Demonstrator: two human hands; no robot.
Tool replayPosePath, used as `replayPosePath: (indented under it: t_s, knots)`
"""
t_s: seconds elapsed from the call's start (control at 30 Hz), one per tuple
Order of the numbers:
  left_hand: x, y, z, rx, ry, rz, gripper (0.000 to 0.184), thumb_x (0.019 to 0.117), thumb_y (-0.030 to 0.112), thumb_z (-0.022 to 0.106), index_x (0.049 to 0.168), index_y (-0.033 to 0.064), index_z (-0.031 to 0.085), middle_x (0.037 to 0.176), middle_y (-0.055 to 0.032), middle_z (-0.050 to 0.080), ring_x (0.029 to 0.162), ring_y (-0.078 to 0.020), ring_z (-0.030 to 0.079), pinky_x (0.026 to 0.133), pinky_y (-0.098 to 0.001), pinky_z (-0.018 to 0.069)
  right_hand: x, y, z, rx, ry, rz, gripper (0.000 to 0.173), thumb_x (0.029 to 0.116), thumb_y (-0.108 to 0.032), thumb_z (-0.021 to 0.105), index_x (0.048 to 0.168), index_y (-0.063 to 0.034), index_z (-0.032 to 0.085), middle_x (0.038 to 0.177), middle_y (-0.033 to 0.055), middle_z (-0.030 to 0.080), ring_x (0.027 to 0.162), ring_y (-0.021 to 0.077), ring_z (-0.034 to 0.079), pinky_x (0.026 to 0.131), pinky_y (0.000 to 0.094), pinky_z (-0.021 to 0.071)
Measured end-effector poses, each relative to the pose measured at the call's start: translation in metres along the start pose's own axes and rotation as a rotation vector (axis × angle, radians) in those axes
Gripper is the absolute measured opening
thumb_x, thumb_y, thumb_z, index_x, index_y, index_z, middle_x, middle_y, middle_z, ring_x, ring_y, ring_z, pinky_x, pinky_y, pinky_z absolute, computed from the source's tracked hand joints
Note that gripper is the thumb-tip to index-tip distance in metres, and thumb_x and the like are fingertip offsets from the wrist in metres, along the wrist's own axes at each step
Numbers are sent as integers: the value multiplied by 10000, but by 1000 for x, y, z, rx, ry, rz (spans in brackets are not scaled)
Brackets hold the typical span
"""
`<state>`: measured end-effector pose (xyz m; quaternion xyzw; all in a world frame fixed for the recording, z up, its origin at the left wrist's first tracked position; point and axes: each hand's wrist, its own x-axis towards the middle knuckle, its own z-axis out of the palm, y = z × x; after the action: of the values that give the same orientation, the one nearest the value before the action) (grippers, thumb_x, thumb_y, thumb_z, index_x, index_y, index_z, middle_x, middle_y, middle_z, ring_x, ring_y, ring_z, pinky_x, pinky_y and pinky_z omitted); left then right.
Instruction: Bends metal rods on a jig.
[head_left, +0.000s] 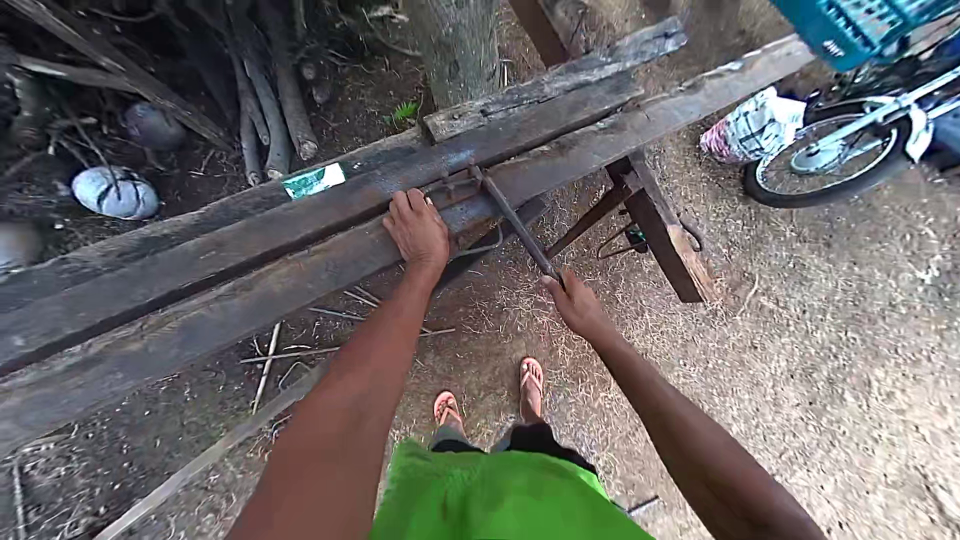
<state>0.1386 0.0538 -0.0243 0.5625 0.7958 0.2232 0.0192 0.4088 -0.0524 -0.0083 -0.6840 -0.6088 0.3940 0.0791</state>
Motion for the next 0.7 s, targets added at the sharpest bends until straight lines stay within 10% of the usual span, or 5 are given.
replayPosePath:
  t_s: [0.17,0.33,0.7]
  knots:
    - [-1,-2,4,-3,35,9,351,1079,237,413,1211,-14,620,1247,-249,594,1193,-423,587,968,-593,450,10,19,-12,539,-308,-56,381,1128,-370,332,1066,-66,554,662,-44,411,491,74,396,480,245,405]
    - [-1,-3,7,16,65,17,351,1078,250,408,1205,2,620,1237,-234,596,1178,-402,593,964,-574,454,24,36,-25,629,-570,-113,430,1130,-392,233,1063,-85,527,656,-30,460,502,105,490,508,275,495]
    - [-2,-6,8,2,87,29,352,1073,242,416,1204,0,636,1208,-231,610,1141,-409,604,950,-575,457,21,36,-7,768,-472,-138,429,1118,-371,243,1022,-81,544,580,-52,411,426,76,418,419,233,415]
